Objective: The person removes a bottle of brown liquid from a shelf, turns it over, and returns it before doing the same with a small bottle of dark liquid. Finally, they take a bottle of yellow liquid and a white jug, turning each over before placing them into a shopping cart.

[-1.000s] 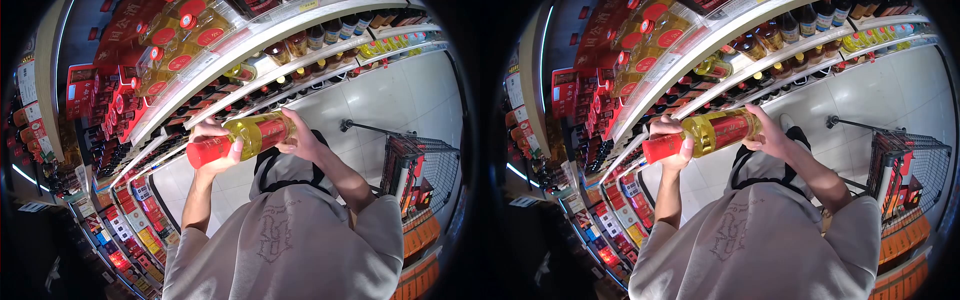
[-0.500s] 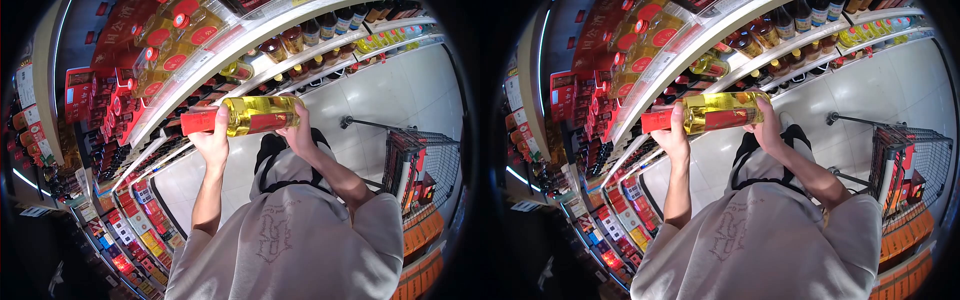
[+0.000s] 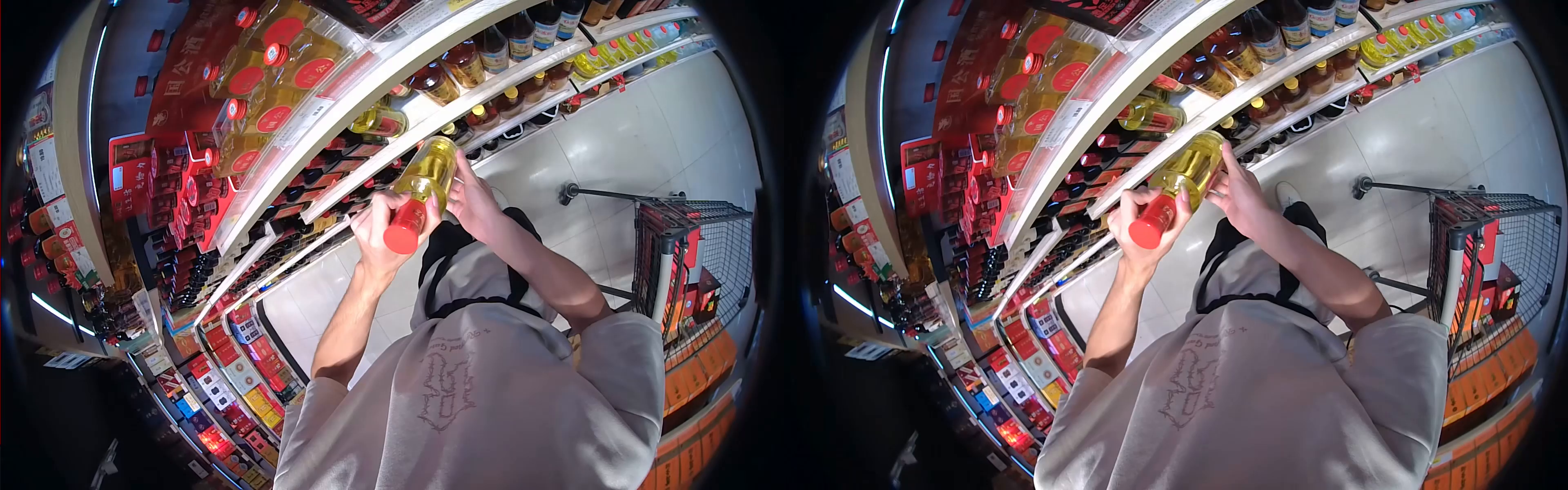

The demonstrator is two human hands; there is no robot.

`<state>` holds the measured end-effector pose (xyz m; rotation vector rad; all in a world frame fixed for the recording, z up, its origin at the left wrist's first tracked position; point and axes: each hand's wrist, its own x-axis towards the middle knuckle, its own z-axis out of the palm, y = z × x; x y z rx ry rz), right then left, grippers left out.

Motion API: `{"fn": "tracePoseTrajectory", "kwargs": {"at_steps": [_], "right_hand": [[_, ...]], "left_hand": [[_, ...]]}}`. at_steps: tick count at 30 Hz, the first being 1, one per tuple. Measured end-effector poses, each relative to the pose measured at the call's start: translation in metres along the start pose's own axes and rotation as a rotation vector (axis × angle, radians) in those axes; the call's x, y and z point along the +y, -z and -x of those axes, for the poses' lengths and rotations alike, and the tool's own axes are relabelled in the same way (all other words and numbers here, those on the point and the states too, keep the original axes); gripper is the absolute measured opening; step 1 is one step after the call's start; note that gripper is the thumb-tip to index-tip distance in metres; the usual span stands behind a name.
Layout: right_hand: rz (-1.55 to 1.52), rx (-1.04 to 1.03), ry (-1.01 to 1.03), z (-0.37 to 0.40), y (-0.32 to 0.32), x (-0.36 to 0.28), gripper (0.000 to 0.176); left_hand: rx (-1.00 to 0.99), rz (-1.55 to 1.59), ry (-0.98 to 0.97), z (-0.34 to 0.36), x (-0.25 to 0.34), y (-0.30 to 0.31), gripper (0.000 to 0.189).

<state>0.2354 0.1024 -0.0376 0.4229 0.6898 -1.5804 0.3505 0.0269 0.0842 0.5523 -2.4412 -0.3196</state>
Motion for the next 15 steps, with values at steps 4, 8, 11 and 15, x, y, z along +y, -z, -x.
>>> {"fn": "tracePoseTrajectory", "kwargs": {"at_steps": [4, 8, 11, 15], "right_hand": [[0.001, 0.042, -0.036, -0.023, 0.005, 0.003, 0.053], [0.118, 0.049, -0.098, -0.028, 0.003, -0.006, 0.048], [0.04, -0.151, -0.152, -0.039, 0.012, -0.009, 0.048], [0.014, -0.213, -0.105, -0.041, 0.003, -0.015, 0.049]], "left_hand": [[-0.03, 0.003, -0.102, 0.007, -0.008, -0.017, 0.039], [-0.069, 0.023, -0.076, 0.011, -0.012, -0.025, 0.033], [-0.046, 0.024, -0.072, 0.013, -0.021, -0.032, 0.033], [-0.079, -0.008, -0.015, 0.006, -0.022, -0.03, 0.034]]}}
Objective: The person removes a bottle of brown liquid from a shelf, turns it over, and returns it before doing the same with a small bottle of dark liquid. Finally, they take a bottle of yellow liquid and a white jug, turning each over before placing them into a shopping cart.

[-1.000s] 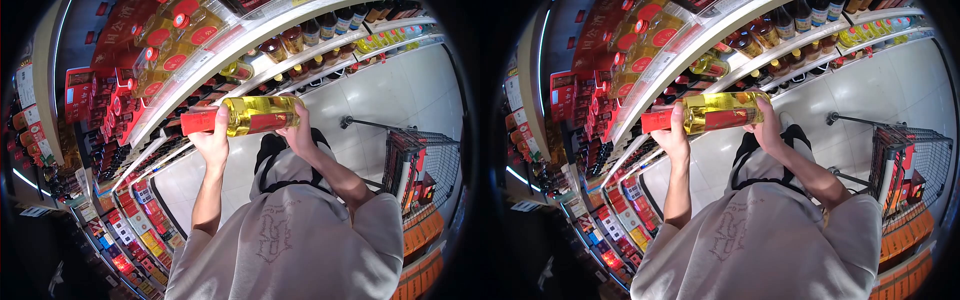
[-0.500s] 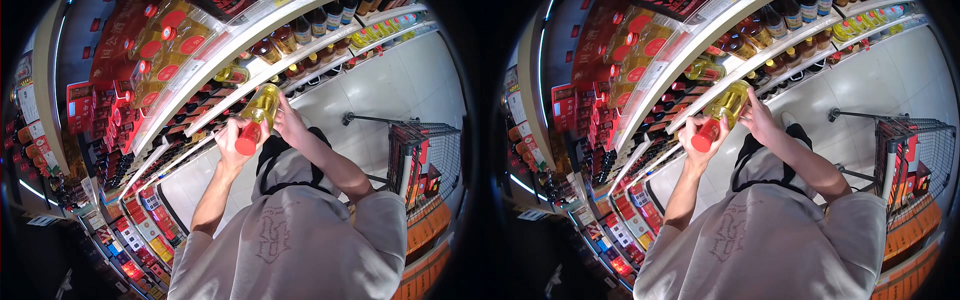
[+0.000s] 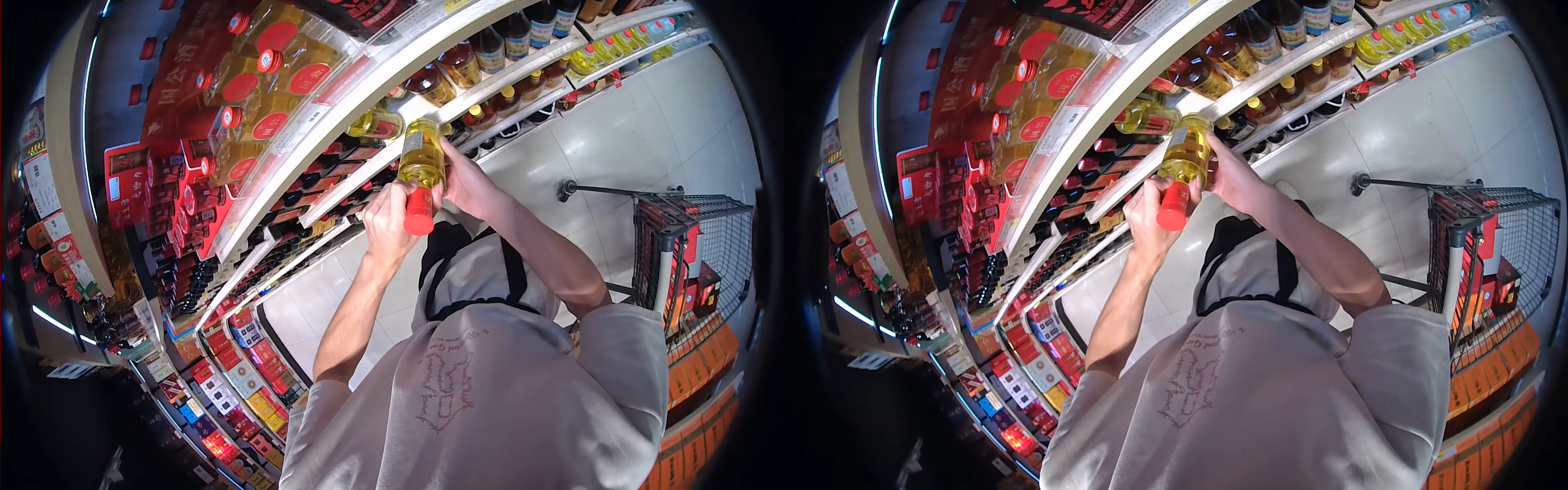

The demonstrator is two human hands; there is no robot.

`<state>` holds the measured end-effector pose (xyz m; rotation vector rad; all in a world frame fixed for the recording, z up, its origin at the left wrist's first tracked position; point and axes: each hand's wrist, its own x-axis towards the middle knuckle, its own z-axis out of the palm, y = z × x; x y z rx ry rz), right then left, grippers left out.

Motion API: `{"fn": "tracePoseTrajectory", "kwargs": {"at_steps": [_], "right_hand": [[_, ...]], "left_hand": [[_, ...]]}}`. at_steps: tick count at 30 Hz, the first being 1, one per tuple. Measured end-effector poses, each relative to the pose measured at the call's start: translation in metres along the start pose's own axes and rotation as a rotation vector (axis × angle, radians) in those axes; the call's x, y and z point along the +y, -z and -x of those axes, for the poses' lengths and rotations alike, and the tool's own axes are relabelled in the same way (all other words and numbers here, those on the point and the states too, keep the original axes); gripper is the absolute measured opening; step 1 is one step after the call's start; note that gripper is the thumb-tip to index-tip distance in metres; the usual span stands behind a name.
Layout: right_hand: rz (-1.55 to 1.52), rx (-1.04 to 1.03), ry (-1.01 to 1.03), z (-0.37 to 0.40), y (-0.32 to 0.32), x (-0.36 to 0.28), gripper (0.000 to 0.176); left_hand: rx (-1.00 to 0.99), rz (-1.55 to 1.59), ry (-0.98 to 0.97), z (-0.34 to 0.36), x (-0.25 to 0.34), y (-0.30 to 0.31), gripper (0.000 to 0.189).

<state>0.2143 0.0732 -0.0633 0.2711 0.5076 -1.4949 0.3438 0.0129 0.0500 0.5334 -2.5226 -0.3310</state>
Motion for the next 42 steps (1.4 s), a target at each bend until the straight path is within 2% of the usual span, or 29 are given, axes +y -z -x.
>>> {"fn": "tracePoseTrajectory", "kwargs": {"at_steps": [3, 5, 15, 32, 36, 39, 42], "right_hand": [[0.036, 0.011, 0.046, -0.014, -0.005, -0.005, 0.049], [0.014, 0.125, 0.019, -0.018, -0.014, -0.012, 0.048], [0.079, 0.141, 0.015, -0.039, -0.018, -0.019, 0.048], [0.116, 0.035, -0.024, -0.068, -0.01, -0.03, 0.052], [0.121, 0.027, -0.016, -0.078, -0.004, -0.031, 0.052], [0.079, 0.025, -0.03, -0.078, -0.007, -0.033, 0.05], [0.01, 0.06, -0.016, -0.081, -0.011, -0.034, 0.048]], "left_hand": [[-0.065, -0.02, 0.062, 0.001, -0.003, -0.004, 0.035], [-0.069, -0.019, 0.081, 0.0, -0.005, -0.007, 0.035], [-0.124, -0.004, 0.157, -0.002, -0.012, -0.012, 0.033], [-0.205, -0.041, 0.226, -0.008, -0.024, -0.019, 0.034], [-0.199, -0.003, 0.242, -0.012, -0.027, -0.023, 0.032], [-0.106, 0.12, 0.372, -0.016, -0.029, -0.03, 0.031], [-0.082, 0.156, 0.396, -0.021, -0.035, -0.034, 0.032]]}}
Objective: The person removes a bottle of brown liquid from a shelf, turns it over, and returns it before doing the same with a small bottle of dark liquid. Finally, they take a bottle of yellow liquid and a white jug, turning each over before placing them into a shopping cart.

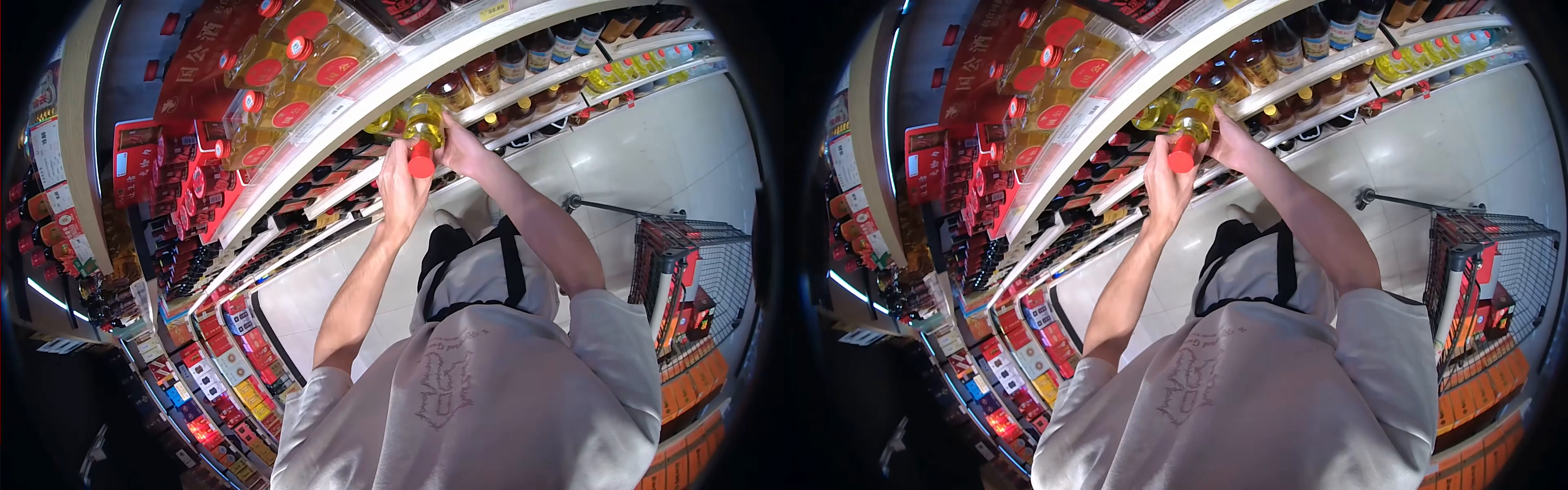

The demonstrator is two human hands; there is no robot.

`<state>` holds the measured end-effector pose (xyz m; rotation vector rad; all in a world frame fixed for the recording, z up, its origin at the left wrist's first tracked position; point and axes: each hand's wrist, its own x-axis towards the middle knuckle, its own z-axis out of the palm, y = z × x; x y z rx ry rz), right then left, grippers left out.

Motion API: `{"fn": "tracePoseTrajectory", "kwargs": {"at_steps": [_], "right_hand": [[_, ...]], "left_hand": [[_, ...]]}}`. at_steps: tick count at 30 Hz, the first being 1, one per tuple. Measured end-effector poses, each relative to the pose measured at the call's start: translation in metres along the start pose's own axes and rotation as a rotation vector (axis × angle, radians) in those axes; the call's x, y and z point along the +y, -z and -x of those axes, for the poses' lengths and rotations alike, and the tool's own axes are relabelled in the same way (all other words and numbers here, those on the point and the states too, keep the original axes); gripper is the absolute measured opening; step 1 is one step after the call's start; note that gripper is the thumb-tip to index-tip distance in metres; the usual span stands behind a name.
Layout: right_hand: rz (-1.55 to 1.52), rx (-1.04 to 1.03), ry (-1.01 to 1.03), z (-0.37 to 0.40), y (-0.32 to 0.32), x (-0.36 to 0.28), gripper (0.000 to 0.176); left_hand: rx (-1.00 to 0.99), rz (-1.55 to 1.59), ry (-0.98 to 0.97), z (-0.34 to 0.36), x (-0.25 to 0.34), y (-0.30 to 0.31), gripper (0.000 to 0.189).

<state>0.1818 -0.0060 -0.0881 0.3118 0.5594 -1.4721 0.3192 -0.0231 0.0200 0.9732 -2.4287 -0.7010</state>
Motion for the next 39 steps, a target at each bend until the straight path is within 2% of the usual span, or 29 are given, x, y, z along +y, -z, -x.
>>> {"fn": "tracePoseTrajectory", "kwargs": {"at_steps": [7, 9, 13, 15, 23, 26, 28, 33, 39], "right_hand": [[-0.006, -0.009, -0.008, -0.022, 0.015, 0.001, 0.047], [-0.023, 0.072, -0.086, -0.023, 0.014, -0.002, 0.052], [-0.042, 0.074, -0.075, -0.024, 0.009, -0.002, 0.057], [-0.054, 0.119, -0.092, -0.025, 0.006, -0.002, 0.06], [-0.056, 0.142, -0.077, -0.03, 0.005, -0.004, 0.058], [-0.034, 0.155, -0.086, -0.033, 0.001, -0.005, 0.058], [-0.011, 0.166, -0.091, -0.036, 0.004, -0.004, 0.058], [-0.053, 0.115, -0.096, -0.042, 0.007, -0.002, 0.06], [-0.02, 0.128, -0.105, -0.042, 0.007, -0.003, 0.062]], "left_hand": [[0.061, -0.017, -0.073, -0.013, -0.012, -0.004, 0.036], [0.082, 0.025, -0.072, -0.019, -0.01, -0.002, 0.036], [0.073, 0.076, -0.027, -0.028, -0.005, 0.002, 0.038], [0.083, 0.068, -0.064, -0.033, -0.008, 0.001, 0.038], [0.092, 0.02, -0.101, -0.047, -0.016, -0.003, 0.035], [0.053, -0.05, -0.031, -0.054, -0.017, 0.003, 0.035], [-0.076, -0.145, 0.11, -0.059, -0.017, 0.006, 0.037], [-0.016, -0.102, 0.035, -0.062, -0.025, -0.004, 0.037], [-0.06, -0.096, 0.105, -0.066, -0.023, -0.004, 0.036]]}}
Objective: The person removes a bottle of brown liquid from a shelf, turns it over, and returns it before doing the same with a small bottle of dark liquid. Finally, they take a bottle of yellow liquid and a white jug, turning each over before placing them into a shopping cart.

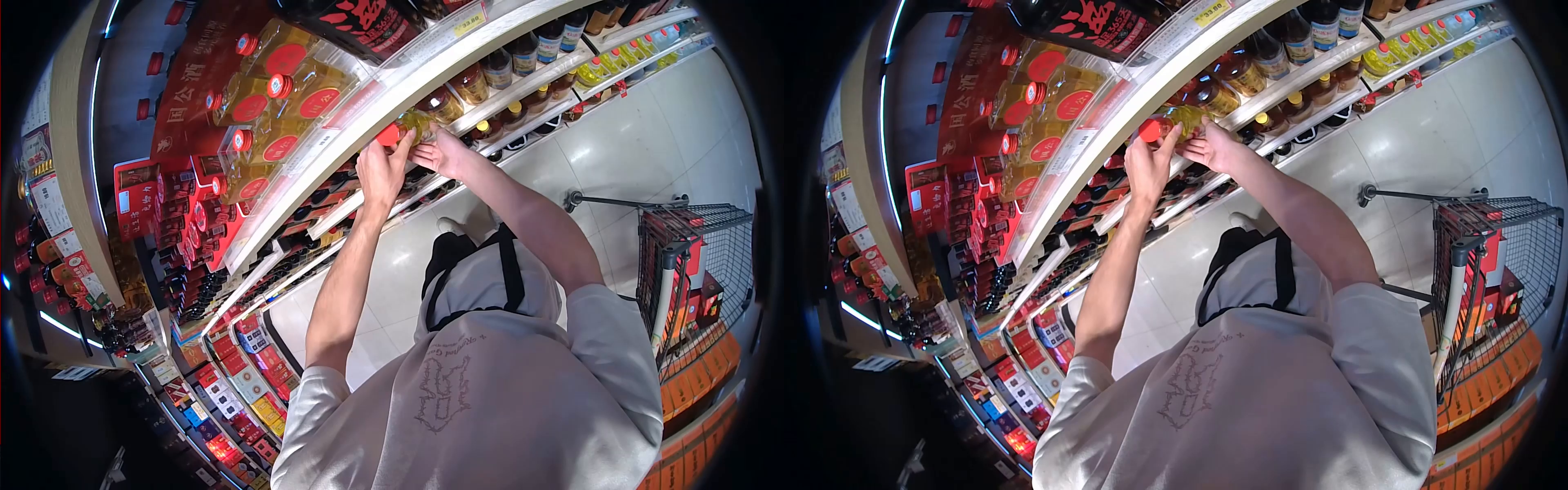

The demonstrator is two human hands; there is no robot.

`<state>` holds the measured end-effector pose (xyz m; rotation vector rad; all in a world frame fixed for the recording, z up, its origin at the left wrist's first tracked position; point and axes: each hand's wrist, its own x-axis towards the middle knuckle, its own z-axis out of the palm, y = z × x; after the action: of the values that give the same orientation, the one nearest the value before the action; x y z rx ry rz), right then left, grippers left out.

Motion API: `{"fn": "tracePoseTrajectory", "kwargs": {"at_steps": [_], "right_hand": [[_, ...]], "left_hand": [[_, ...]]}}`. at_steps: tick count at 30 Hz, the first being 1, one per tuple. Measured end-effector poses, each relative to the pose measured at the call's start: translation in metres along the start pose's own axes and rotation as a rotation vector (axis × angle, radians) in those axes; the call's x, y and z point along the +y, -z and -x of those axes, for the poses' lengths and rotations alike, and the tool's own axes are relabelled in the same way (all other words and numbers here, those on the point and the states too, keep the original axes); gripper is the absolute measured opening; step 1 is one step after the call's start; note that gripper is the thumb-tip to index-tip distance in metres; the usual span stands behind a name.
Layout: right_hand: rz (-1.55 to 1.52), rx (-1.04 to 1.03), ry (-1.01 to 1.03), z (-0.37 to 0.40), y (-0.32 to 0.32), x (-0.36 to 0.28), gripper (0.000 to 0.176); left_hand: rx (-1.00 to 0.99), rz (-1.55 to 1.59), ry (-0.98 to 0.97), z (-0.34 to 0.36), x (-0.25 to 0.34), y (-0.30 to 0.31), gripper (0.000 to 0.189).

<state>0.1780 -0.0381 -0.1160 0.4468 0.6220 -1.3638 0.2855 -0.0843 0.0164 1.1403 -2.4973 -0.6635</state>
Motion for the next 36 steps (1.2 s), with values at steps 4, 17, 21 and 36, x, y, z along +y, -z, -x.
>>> {"fn": "tracePoseTrajectory", "kwargs": {"at_steps": [4, 17, 21, 36], "right_hand": [[0.001, 0.027, 0.005, -0.003, 0.0, 0.001, 0.06], [0.003, 0.006, 0.01, 0.004, -0.006, -0.003, 0.061], [-0.015, -0.009, 0.032, 0.001, -0.005, -0.001, 0.062], [-0.036, -0.016, 0.055, 0.004, -0.006, 0.004, 0.055]], "left_hand": [[0.009, 0.077, 0.032, -0.005, 0.004, 0.002, 0.034], [0.014, 0.121, 0.024, -0.022, 0.008, 0.002, 0.045], [-0.042, 0.109, 0.07, -0.027, 0.008, 0.006, 0.046], [-0.017, 0.187, 0.042, -0.03, -0.015, -0.013, 0.043]]}}
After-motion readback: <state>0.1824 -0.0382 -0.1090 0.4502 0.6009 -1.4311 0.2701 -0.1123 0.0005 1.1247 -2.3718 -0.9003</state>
